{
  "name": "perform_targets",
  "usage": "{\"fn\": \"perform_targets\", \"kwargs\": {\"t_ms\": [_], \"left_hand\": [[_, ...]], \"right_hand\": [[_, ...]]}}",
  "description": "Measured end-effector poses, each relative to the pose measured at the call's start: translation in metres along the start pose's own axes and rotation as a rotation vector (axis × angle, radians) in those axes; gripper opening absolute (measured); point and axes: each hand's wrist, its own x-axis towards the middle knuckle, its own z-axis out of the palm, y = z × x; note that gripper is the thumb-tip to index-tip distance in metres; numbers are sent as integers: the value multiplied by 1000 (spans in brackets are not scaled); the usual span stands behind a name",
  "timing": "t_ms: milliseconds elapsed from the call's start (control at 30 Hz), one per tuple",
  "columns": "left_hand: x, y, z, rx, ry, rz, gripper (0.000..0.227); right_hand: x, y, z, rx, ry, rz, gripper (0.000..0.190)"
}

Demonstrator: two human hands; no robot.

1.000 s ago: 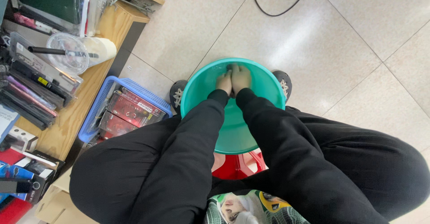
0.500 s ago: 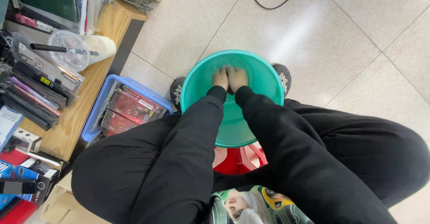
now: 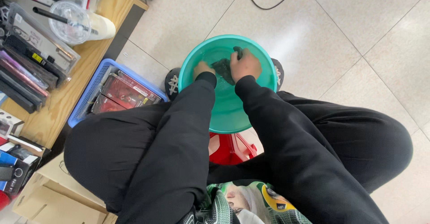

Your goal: The person wrings a cloth in a bucket of water and then uses the damp cloth to wipe down boxes of screen protectors.

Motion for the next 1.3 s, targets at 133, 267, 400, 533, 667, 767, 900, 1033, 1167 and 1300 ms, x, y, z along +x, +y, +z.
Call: {"fn": "perform_targets", "kwargs": {"t_ms": [133, 267, 400, 533, 667, 767, 900, 1033, 1167, 1300], "left_hand": [[-8, 2, -2, -128, 25, 115, 26], [-128, 37, -77, -312, -156, 220, 43], [-55, 10, -44, -551, -202, 50, 73], [11, -21, 14, -356, -113, -5, 76], [26, -24, 23, 13, -64, -36, 45], [15, -13, 13, 80, -73, -35, 33], [30, -13, 27, 105, -58, -41, 20], [55, -25, 49, 50, -11, -92, 16], [39, -7, 41, -2, 32, -74, 21], [-35, 34, 0, -446, -176, -28, 57]], "right_hand": [[-21, -2, -13, 26, 63, -13, 29], [-18, 16, 41, 167, -204, -88, 31], [-21, 32, 77, 388, -647, -21, 43], [-27, 25, 58, 418, -756, 150, 37], [15, 46, 87, 95, -569, 101, 38], [18, 29, 70, 58, -555, 55, 38], [27, -5, 36, 71, -596, 145, 47], [35, 12, 59, -39, -670, 250, 44], [40, 30, 80, 147, -540, 308, 28], [29, -12, 43, 501, -541, 353, 59]]}}
